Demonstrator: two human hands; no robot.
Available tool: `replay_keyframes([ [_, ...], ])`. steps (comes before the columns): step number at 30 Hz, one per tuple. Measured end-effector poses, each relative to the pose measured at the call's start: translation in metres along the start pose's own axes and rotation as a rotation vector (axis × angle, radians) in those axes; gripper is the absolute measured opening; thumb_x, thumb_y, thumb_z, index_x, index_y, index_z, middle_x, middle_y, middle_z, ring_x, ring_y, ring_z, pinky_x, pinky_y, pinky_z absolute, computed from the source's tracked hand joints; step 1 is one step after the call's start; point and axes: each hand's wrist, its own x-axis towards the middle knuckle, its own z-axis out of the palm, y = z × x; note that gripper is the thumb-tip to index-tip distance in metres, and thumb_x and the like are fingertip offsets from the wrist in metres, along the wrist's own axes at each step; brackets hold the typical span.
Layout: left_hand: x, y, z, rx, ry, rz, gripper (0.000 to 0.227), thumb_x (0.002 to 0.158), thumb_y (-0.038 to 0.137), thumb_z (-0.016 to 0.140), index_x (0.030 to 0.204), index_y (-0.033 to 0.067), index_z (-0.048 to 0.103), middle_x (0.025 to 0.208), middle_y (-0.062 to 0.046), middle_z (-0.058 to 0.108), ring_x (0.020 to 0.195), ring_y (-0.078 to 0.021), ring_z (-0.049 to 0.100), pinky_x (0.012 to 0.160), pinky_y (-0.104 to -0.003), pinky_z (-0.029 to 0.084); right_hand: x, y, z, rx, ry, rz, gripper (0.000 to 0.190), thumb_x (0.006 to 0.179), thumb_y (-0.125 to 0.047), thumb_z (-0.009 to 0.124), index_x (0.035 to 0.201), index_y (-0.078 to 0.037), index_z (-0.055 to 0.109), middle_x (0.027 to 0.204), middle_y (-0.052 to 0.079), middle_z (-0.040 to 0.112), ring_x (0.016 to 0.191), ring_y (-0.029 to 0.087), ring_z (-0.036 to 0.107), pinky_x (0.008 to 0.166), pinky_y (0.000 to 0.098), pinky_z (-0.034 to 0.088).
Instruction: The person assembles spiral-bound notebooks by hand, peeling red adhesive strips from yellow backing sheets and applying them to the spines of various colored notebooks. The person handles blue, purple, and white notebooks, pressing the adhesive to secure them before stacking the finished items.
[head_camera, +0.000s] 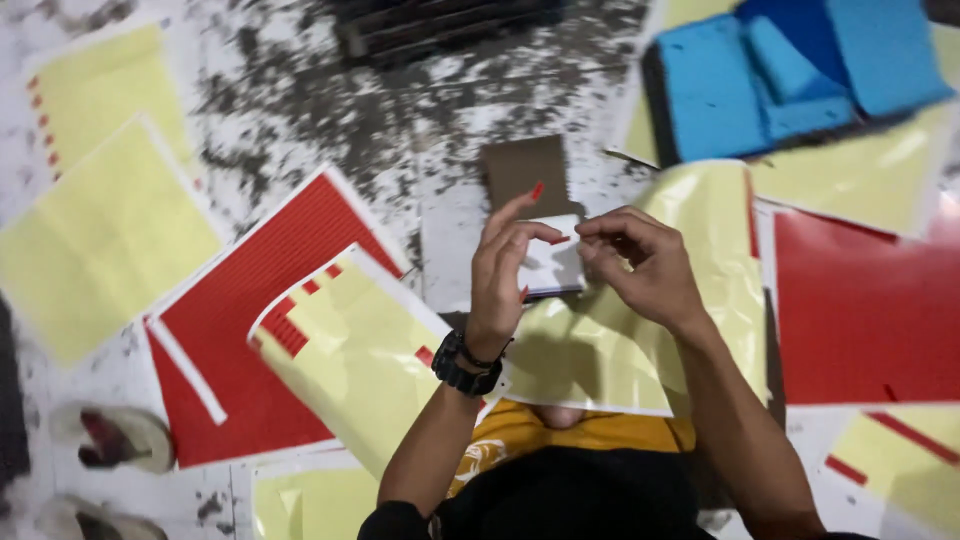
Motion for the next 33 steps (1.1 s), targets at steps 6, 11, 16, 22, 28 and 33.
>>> replay_keyframes([
  [6, -0.003, -0.004, -0.033, -0.024, 0.047, -0.064, 0.042, 0.107, 0.032, 0.039, 0.105, 0.0094, 0.074, 0.145, -0.019, 0.052, 0.143, -0.0425, 0.041, 0.119, -0.054, 0.026, 0.036, -0.011, 0.027, -0.01, -0.234, -0.059, 0.006, 0.09, 0.004, 0.076, 0.096, 0.006, 0.075, 0.077, 0.018, 0.067, 0.061, 0.019, 0.066, 0.056, 0.0324, 0.056],
  [11, -0.003, -0.025, -0.043, -0.02, 0.09, -0.117, 0.04, 0.106, 0.03, 0.04, 0.105, 0.0114, 0.076, 0.14, -0.017, 0.057, 0.142, -0.0373, 0.045, 0.12, -0.052, 0.026, 0.043, 0.002, 0.037, -0.033, -0.278, -0.013, 0.007, 0.092, 0.005, 0.074, 0.097, 0.008, 0.074, 0.076, 0.018, 0.065, 0.06, 0.019, 0.065, 0.054, 0.0329, 0.054],
  [16, 0.003, -0.038, -0.046, 0.112, 0.047, -0.202, 0.043, 0.104, 0.035, 0.037, 0.116, 0.0171, 0.075, 0.14, -0.016, 0.058, 0.142, -0.0426, 0.045, 0.118, -0.063, 0.024, 0.044, 0.035, 0.031, -0.154, -0.264, 0.076, 0.01, 0.095, 0.002, 0.071, 0.103, 0.008, 0.072, 0.079, 0.018, 0.063, 0.065, 0.021, 0.064, 0.056, 0.0366, 0.054],
  [22, 0.03, -0.043, -0.07, 0.74, 0.056, -0.138, 0.035, 0.096, 0.031, 0.054, 0.125, 0.018, 0.069, 0.141, -0.017, 0.056, 0.146, -0.0495, 0.032, 0.11, -0.082, 0.008, 0.09, 0.04, 0.036, -0.142, -0.174, 0.302, 0.013, 0.106, -0.005, 0.058, 0.106, 0.007, 0.062, 0.07, 0.016, 0.059, 0.058, 0.019, 0.058, 0.048, 0.0302, 0.048],
  [28, 0.068, -0.083, -0.081, 1.006, 0.011, -0.028, 0.029, 0.095, 0.018, 0.056, 0.12, 0.0258, 0.068, 0.148, -0.007, 0.046, 0.15, -0.044, 0.023, 0.106, -0.084, 0.016, 0.138, 0.12, 0.058, -0.073, -0.243, 0.366, 0.016, 0.102, -0.006, 0.06, 0.112, 0.005, 0.067, 0.068, 0.012, 0.063, 0.042, 0.013, 0.053, 0.037, 0.0274, 0.039],
  [33, 0.079, -0.108, -0.08, 1.072, 0.022, 0.091, 0.027, 0.091, 0.013, 0.062, 0.112, 0.0248, 0.074, 0.143, -0.005, 0.053, 0.151, -0.0361, 0.023, 0.109, -0.081, 0.011, 0.138, 0.12, 0.068, -0.162, -0.211, 0.405, 0.014, 0.099, -0.006, 0.062, 0.107, 0.0, 0.072, 0.067, 0.01, 0.065, 0.048, 0.012, 0.055, 0.044, 0.0249, 0.042],
])
